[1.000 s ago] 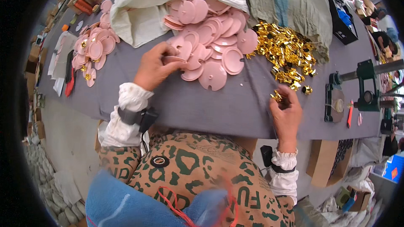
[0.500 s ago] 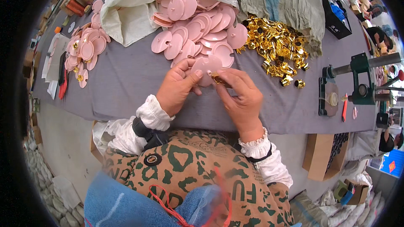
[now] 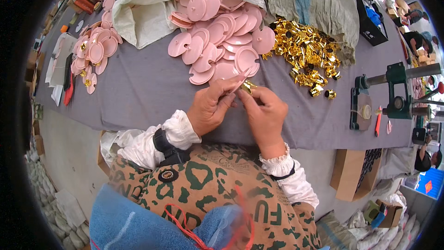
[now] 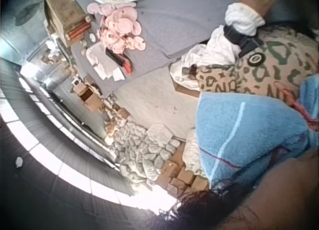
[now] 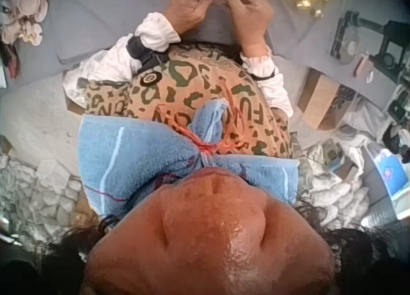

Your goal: Manually assembling small gold-colored components onto pink circular plastic bases.

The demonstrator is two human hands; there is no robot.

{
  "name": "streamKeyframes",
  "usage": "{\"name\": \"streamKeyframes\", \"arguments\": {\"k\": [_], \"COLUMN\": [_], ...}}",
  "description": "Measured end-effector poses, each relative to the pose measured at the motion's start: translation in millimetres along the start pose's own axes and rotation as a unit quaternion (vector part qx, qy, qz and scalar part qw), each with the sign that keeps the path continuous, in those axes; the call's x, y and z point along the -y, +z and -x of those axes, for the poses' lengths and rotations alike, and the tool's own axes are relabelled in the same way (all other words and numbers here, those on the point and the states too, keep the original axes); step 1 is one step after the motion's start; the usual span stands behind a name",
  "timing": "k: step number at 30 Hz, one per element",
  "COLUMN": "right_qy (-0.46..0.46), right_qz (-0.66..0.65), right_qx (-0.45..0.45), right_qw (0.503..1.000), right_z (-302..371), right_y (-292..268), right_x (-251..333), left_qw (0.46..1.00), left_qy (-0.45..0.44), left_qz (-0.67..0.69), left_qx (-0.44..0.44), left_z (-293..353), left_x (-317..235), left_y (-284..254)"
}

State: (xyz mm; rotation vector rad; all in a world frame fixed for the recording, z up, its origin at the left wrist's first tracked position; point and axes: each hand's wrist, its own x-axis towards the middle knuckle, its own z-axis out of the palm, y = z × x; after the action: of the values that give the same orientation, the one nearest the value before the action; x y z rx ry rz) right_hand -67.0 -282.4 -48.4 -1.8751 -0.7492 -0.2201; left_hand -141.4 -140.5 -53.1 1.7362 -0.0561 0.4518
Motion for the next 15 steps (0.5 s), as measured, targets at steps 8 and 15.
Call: {"name": "streamKeyframes", "arguments": {"k": [8, 15], "right_qy": [0.16, 0.067], "right_qz": [-0.035, 0.352], "right_qx": [0.161, -0.019], "right_qw": [0.973, 0.933], "right_z": [-5, -28], "right_y": [-20, -138], "right_x": [6, -86], "left_qw": [0.964, 0.706], "left_qy": [-0.061, 0.126], "left_qz": [-0.23, -0.648], "left_qx": [-0.114, -0.258], "left_z": [-1, -27], "left_x": [2, -1], "left_y": [-86, -371]}}
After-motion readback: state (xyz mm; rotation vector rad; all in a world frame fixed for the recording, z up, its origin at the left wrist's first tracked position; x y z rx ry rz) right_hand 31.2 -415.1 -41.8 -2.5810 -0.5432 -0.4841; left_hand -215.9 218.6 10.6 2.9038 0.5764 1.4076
